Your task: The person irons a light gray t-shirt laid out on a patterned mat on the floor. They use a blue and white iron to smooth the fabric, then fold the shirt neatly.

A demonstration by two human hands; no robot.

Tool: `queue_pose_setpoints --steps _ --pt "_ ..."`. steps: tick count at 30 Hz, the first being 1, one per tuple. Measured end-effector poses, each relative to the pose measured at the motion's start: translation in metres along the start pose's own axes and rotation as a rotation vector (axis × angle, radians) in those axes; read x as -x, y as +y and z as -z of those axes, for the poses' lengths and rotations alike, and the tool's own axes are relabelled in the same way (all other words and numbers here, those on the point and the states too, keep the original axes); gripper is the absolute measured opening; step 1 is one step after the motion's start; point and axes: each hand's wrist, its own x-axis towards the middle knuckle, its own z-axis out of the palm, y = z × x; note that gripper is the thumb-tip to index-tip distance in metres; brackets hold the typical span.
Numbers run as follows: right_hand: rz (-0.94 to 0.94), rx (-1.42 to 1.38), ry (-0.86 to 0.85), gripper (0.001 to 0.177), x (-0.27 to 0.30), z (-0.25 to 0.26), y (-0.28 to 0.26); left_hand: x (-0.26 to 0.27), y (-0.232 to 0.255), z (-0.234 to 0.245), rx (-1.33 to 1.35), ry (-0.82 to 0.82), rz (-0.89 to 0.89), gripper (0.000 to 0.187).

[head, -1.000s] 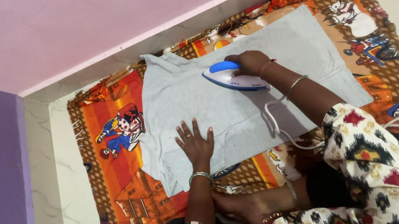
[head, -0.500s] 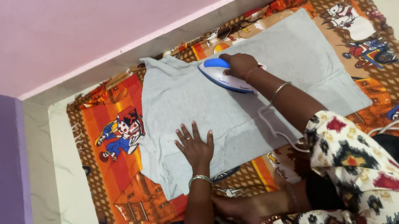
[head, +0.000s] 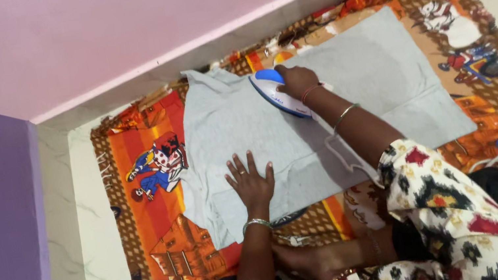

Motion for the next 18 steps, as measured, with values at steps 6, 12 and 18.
queue_pose_setpoints --steps 6,12,18 --pt "-0.009 -0.001 -0.014 0.061 0.005 0.002 -0.007 0.005 0.002 0.006 0.009 -0.016 0.02 0.075" --pt "-0.03 0.025 0.002 0.057 0.011 -0.002 -0.001 0.004 0.004 0.003 0.008 -0.083 0.04 0.076" --pt "-0.001 0.013 -0.031 0.059 0.019 0.002 0.009 -0.003 0.001 0.006 -0.013 -0.115 0.031 0.077"
